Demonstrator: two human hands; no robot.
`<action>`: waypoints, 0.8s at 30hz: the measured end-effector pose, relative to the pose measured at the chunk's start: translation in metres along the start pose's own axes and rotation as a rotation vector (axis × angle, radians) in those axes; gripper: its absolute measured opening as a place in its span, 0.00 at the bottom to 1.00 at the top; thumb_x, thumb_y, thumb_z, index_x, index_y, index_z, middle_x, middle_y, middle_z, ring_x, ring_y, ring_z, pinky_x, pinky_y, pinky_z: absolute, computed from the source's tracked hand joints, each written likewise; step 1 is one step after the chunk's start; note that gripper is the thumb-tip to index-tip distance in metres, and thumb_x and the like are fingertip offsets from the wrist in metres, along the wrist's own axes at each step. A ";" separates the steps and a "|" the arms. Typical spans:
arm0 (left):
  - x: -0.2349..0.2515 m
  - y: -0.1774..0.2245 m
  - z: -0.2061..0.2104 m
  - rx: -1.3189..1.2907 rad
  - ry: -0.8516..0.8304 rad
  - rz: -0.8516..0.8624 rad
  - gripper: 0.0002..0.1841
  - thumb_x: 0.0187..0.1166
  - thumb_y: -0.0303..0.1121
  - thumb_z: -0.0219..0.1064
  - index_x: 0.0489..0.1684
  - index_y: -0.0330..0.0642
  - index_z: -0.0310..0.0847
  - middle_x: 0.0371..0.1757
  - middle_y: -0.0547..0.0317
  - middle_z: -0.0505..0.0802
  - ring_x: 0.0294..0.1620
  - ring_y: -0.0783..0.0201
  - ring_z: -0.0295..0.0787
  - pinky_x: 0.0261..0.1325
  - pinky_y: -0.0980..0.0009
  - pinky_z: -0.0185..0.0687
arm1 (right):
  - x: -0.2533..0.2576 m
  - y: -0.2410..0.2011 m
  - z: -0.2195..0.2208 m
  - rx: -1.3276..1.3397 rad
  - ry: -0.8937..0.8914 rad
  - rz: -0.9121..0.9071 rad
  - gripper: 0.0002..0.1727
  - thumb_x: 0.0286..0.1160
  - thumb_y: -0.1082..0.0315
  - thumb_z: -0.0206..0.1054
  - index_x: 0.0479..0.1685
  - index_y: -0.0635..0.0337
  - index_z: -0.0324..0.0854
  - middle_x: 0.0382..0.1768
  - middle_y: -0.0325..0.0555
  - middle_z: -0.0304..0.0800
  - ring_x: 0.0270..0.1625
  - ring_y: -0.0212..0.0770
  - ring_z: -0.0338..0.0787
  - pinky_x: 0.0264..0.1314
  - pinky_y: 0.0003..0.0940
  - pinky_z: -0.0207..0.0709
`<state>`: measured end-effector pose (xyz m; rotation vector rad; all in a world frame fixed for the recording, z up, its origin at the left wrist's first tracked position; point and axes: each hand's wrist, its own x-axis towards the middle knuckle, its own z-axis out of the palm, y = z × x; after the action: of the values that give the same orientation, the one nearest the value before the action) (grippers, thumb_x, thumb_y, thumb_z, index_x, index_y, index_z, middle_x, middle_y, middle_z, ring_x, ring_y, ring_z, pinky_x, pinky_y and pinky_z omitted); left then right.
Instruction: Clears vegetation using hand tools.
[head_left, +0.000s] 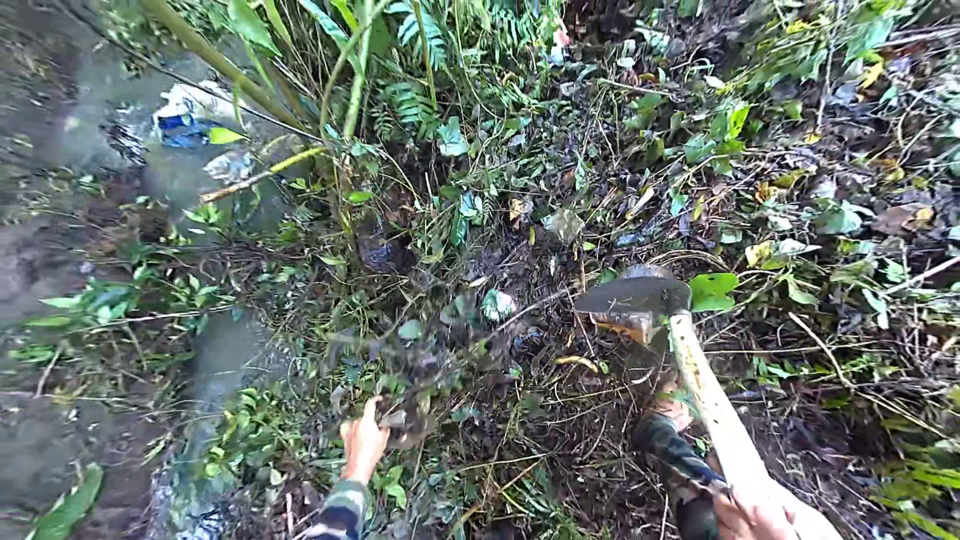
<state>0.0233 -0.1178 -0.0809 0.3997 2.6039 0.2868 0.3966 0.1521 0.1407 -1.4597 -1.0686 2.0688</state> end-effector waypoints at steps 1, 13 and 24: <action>-0.012 -0.016 0.002 -0.041 0.014 -0.026 0.30 0.77 0.23 0.68 0.83 0.32 0.70 0.66 0.22 0.87 0.74 0.21 0.77 0.85 0.31 0.53 | 0.000 0.001 0.003 -0.009 -0.001 0.005 0.14 0.83 0.77 0.42 0.51 0.56 0.72 0.18 0.25 0.84 0.18 0.23 0.83 0.24 0.18 0.82; -0.036 -0.060 -0.018 -0.643 0.267 -0.221 0.27 0.87 0.23 0.52 0.86 0.23 0.57 0.80 0.24 0.74 0.80 0.41 0.74 0.83 0.47 0.69 | -0.003 0.007 -0.002 -0.169 0.071 -0.141 0.09 0.76 0.77 0.52 0.46 0.55 0.72 0.18 0.24 0.83 0.18 0.23 0.82 0.24 0.19 0.81; 0.061 0.010 -0.086 0.002 0.282 -0.450 0.43 0.82 0.40 0.65 0.92 0.26 0.47 0.88 0.18 0.60 0.90 0.26 0.56 0.87 0.36 0.57 | -0.008 -0.001 -0.045 -0.074 0.197 -0.229 0.11 0.76 0.79 0.51 0.49 0.55 0.72 0.19 0.21 0.85 0.18 0.22 0.83 0.25 0.18 0.82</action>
<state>-0.0682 -0.0989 -0.0305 -0.2488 2.8735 0.1940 0.4406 0.1632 0.1390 -1.4649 -1.1822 1.7079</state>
